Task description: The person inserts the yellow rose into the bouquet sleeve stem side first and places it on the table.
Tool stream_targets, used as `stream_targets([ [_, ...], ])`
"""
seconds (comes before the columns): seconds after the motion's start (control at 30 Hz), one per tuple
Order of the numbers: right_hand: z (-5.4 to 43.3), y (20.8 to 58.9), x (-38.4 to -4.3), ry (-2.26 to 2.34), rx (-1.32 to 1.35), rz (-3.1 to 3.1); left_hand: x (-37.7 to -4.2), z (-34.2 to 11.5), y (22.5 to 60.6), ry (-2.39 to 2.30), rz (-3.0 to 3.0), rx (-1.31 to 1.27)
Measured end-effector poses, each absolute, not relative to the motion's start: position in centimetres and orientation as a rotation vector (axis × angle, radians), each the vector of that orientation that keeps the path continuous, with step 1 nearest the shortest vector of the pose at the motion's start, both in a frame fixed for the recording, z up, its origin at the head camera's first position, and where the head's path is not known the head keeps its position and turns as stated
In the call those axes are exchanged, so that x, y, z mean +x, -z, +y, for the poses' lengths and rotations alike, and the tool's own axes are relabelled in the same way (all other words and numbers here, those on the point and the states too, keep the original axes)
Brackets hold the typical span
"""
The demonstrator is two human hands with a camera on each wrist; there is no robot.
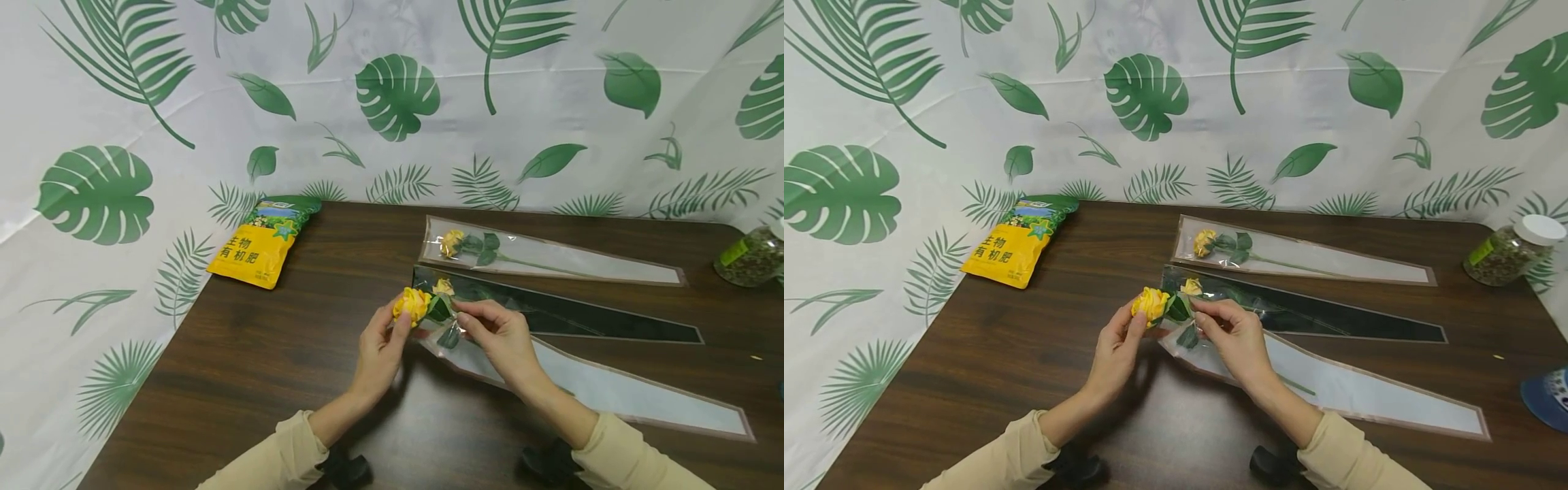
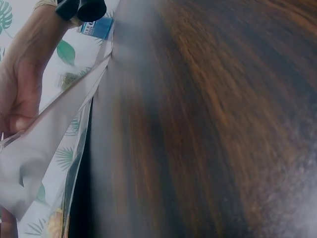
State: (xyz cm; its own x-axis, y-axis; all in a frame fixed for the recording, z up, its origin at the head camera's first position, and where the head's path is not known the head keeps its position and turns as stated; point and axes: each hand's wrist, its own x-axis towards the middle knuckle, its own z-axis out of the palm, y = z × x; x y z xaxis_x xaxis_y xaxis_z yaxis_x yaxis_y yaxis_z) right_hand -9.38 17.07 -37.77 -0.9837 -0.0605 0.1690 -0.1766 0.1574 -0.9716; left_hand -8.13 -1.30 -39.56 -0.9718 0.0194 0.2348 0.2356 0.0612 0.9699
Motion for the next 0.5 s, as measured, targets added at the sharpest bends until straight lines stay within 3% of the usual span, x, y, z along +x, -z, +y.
stream_targets([
  [0.23, 16.99, 37.32, -9.32, -1.843, 0.367, -2.337, -8.14, -1.40, 39.54, 1.998, -2.252, -0.268],
  [0.5, 17.06, 37.19, -9.20, -1.854, 0.377, -2.354, -8.40, -1.61, 39.70, 1.585, -2.406, -0.519],
])
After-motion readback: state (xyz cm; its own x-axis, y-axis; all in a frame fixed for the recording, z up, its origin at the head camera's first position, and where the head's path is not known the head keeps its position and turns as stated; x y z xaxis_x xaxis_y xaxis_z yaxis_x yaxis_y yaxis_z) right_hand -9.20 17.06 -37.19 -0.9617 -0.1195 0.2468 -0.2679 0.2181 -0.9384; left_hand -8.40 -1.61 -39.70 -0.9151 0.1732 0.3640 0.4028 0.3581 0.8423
